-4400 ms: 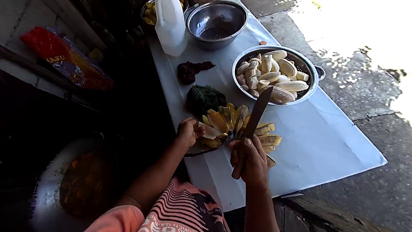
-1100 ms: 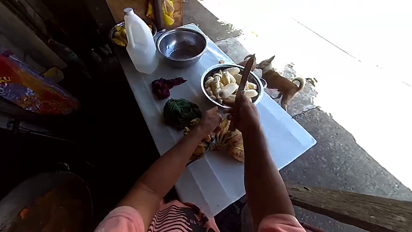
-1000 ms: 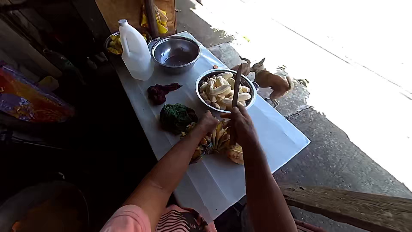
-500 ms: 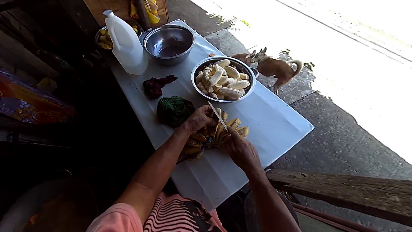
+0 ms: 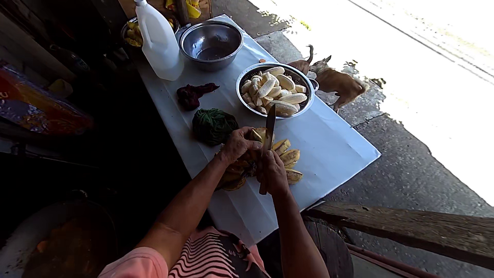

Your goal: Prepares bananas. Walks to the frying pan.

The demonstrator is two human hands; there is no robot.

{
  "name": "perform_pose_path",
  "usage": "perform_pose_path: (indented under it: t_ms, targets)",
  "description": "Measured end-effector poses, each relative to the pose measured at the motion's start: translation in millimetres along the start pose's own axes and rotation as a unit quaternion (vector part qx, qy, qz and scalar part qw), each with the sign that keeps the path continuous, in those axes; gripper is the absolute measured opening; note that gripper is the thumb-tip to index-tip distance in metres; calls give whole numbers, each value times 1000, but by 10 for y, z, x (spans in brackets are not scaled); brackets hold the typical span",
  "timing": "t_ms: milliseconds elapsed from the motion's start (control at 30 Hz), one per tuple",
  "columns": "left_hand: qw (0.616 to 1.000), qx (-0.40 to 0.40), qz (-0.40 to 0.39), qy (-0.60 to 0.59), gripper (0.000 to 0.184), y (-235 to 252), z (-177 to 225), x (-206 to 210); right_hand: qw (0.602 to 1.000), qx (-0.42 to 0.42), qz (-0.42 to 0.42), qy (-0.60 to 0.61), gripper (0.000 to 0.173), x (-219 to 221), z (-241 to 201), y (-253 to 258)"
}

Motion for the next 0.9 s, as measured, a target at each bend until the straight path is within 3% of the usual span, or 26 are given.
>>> perform_pose_path:
  t_ms: [100,200,300,367,467,500,567,633,700,800,900]
  targets:
    - [999,8,-21,45,52,16,29,36,997,18,11,68,36,-64,11,74]
    - [974,-8,7,226,68,-30,51,123,997,19,11,77,35,-23,62,52]
    - [928,62,-15,366,60,-249,232,313,994,2,45,102,39,-59,14,68]
    - [909,57,-15,412,60,-415,290,387,992,-3,72,100,40,-39,-25,56]
    - [944,-22,75,321,50,-427,189,142,995,-47,78,35,28,60,-42,-67]
    - [961,-37,96,255,44,-391,118,38,994,-72,83,0,33,98,-26,-111]
    - [987,-54,105,110,35,-354,-8,-77,983,-99,117,-103,70,151,12,-142]
    - [993,-57,95,36,34,-350,-27,-106,954,-106,173,-221,103,194,25,-122]
    - [995,-57,79,13,37,-363,-46,-125,930,-114,200,-286,113,215,37,-89]
    - [996,-68,41,-25,36,-399,-135,-169,930,-127,200,-282,102,135,40,-21]
    - [998,-52,31,-22,34,-467,-177,-210,978,-86,152,-110,71,-34,-2,64]
Point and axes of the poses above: each hand's wrist, its own y-axis towards the middle knuckle, its own x-axis out of the palm, z = x × y, the point moved 5 cm from there along y, towards the middle knuckle, and after that the axes turned 6 degrees about x, right-handed, at the moved point
